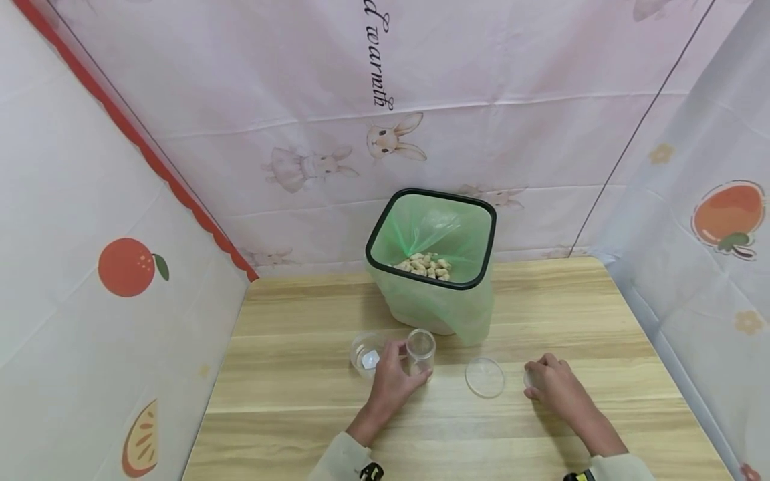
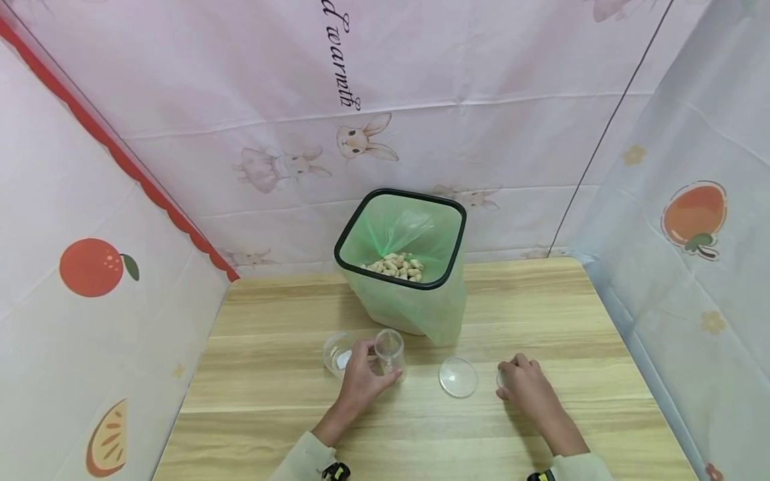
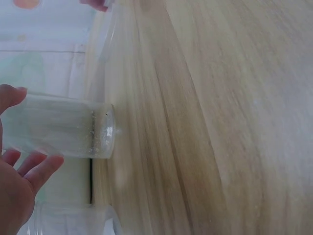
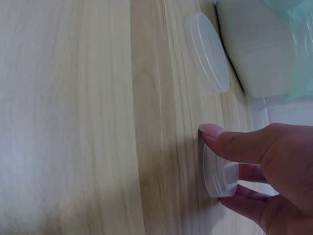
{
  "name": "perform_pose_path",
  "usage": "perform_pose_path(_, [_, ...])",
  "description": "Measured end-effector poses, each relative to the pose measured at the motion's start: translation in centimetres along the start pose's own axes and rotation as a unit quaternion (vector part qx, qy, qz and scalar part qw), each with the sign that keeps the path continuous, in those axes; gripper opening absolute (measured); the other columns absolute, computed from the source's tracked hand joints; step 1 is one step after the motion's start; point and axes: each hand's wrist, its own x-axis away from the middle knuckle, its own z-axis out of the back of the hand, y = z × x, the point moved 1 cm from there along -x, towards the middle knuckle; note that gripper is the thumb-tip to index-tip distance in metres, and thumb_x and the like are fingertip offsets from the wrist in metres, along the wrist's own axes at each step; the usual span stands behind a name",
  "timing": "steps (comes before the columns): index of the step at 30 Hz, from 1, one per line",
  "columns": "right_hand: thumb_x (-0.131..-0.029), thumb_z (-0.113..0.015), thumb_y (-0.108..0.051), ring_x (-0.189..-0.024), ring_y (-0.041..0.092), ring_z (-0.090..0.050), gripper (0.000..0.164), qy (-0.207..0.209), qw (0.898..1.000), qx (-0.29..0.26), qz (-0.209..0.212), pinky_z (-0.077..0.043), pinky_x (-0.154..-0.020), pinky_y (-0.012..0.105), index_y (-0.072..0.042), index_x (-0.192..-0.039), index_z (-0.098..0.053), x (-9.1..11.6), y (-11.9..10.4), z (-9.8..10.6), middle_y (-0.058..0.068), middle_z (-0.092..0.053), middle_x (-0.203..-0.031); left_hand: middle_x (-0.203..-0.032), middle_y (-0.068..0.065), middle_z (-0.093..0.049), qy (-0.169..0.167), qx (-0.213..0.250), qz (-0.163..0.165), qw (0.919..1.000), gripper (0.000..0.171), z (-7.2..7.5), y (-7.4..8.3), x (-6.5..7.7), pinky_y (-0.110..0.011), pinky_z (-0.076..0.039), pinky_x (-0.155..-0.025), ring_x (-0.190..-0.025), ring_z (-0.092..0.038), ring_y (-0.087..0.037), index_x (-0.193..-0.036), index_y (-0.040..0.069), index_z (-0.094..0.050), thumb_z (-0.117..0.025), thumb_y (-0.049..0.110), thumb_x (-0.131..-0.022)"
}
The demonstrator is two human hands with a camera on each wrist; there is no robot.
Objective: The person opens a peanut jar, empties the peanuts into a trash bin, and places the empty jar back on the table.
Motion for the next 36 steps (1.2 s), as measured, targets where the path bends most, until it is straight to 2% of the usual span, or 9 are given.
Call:
perform_pose_path(9, [-0.078,-0.090,-0.022,-0.093,0.028,-0.059,0.052,-0.016,1.000,-0.015,0.006,-0.057,-0.076,0.046,-0.003,-0.123,-0.073,-0.1,0.5,0.6,0.015,-0.064,-0.112,-0.113,-0.009,-0.056,-0.005,-0.001,-0.031,0.9995,0.070,-0.4,-0.5,0.5,-0.035,-0.063,-0.090,-0.106,-0.066,-0.022,-0.129,-0.002,-0.053,-0.093,0.017,-0.074])
perform_pose_path(15, [-0.078,-0.090,-0.023,-0.096,0.031,-0.060,0.053,-0.018,1.000,-0.014,0.005,-0.057,-0.077,0.049,-0.004,-0.124,-0.072,-0.3,0.7,0.5,0.016,-0.065,-0.114,-0.117,-0.011,-0.058,-0.006,0.002,-0.036,0.9993,0.072,-0.6,-0.6,0.5,-0.039,-0.063,-0.090,-0.108,-0.066,-0.024,-0.133,0.003,-0.049,-0.091,0.017,-0.076])
perform_pose_path(20, [-0.080,-0.089,-0.024,-0.103,0.037,-0.061,0.052,-0.016,1.000,-0.010,0.006,-0.058,-0.082,0.055,-0.004,-0.125,-0.071,-0.3,0.9,0.2,0.021,-0.064,-0.122,-0.119,-0.012,-0.060,0.000,-0.011,-0.047,0.9988,0.075,-0.7,-0.7,0.6,-0.038,-0.063,-0.090,-0.109,-0.067,-0.024,-0.135,0.003,-0.048,-0.092,0.019,-0.076])
perform_pose_path(28, [-0.082,-0.087,-0.026,-0.108,0.043,-0.059,0.051,-0.017,0.999,-0.027,-0.003,-0.057,-0.085,0.059,-0.004,-0.124,-0.069,-0.3,1.1,0.1,0.025,-0.061,-0.126,-0.126,-0.010,-0.060,0.011,-0.008,-0.034,0.9993,0.084,-0.6,-0.5,0.6,-0.042,-0.062,-0.088,-0.112,-0.066,-0.024,-0.141,0.007,-0.047,-0.094,0.024,-0.074])
perform_pose_path(36, [-0.079,-0.089,-0.023,-0.105,0.040,-0.058,0.050,-0.008,0.999,-0.034,0.007,-0.055,-0.081,0.056,-0.004,-0.120,-0.069,-0.7,1.1,0.1,0.024,-0.062,-0.124,-0.135,-0.011,-0.059,0.018,-0.036,-0.036,0.9986,0.101,-0.1,-0.3,0.7,-0.046,-0.057,-0.102,-0.124,-0.063,-0.026,-0.147,0.006,-0.045,-0.099,0.032,-0.066])
